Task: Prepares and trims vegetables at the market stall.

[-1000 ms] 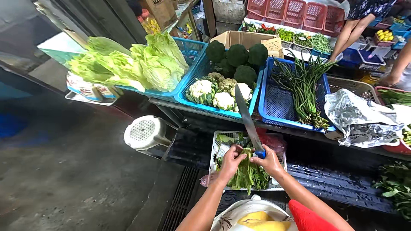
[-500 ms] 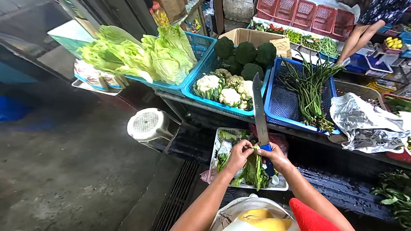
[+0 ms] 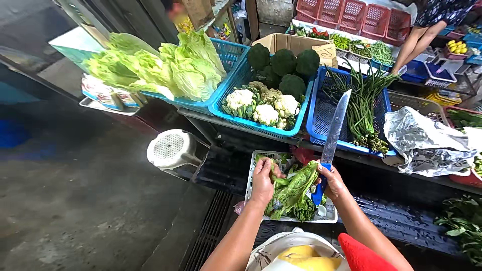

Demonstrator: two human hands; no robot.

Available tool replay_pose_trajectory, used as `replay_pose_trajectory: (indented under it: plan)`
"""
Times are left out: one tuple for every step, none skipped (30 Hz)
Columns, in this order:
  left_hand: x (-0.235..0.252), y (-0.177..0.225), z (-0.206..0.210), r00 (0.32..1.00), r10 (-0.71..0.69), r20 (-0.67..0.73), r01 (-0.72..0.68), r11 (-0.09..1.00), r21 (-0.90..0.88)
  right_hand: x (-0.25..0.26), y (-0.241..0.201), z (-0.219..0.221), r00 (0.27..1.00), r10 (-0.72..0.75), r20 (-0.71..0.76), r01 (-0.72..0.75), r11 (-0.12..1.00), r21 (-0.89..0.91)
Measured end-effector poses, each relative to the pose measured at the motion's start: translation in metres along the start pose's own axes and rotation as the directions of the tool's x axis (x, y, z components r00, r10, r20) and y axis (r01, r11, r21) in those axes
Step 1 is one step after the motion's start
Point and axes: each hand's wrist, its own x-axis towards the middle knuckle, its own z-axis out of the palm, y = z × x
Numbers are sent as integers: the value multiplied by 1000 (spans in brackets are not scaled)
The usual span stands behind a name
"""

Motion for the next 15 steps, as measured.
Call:
replay_pose_trajectory:
  plan:
    - [1, 4, -1, 998, 51, -36, -50, 998, 25, 0, -2, -1, 1000, -20, -15, 20, 1000, 8]
    - [1, 8, -2, 993, 115, -18, -112, 988, 102, 0, -3, -2, 999, -34, -29, 34, 999, 3]
    - [1, 13, -2, 986, 163, 37, -167, 959, 230, 0, -3, -3, 998, -41, -41, 41, 999, -11]
    - [-2, 16, 2, 976, 178, 122, -212, 898, 385, 0, -1, -2, 998, -43, -49, 41, 999, -32]
    - [-4, 18, 8, 964, 138, 228, -241, 815, 527, -1, 1, 0, 998, -47, -50, 44, 998, -52]
    - [-5, 14, 16, 945, 64, 321, -266, 719, 642, -2, 4, 3, 998, -54, -45, 50, 996, -76]
    - [-7, 10, 24, 922, -27, 387, -288, 620, 729, -4, 6, 8, 998, -57, -39, 53, 994, -99]
    - [-9, 6, 33, 906, -101, 411, -297, 540, 788, -5, 8, 13, 998, -57, -35, 52, 990, -128]
    - [-10, 3, 40, 901, -139, 411, -300, 484, 822, -7, 8, 18, 998, -59, -32, 54, 987, -153]
    - [-12, 1, 46, 904, -151, 401, -300, 445, 844, -9, 8, 20, 997, -64, -31, 57, 982, -181]
    - [-12, -1, 48, 906, -148, 397, -303, 428, 851, -9, 8, 21, 997, -67, -29, 60, 977, -205]
    - [-11, -2, 48, 903, -151, 403, -306, 436, 846, -10, 7, 19, 997, -69, -21, 63, 973, -223]
    - [-9, -3, 45, 893, -161, 421, -305, 471, 828, -10, 5, 16, 998, -69, -9, 65, 969, -238]
    - [-7, -3, 42, 878, -189, 439, -289, 521, 803, -9, 4, 13, 998, -70, 8, 69, 965, -251]
    - [-4, -1, 40, 866, -224, 447, -250, 579, 776, -9, 3, 9, 997, -67, 30, 73, 962, -264]
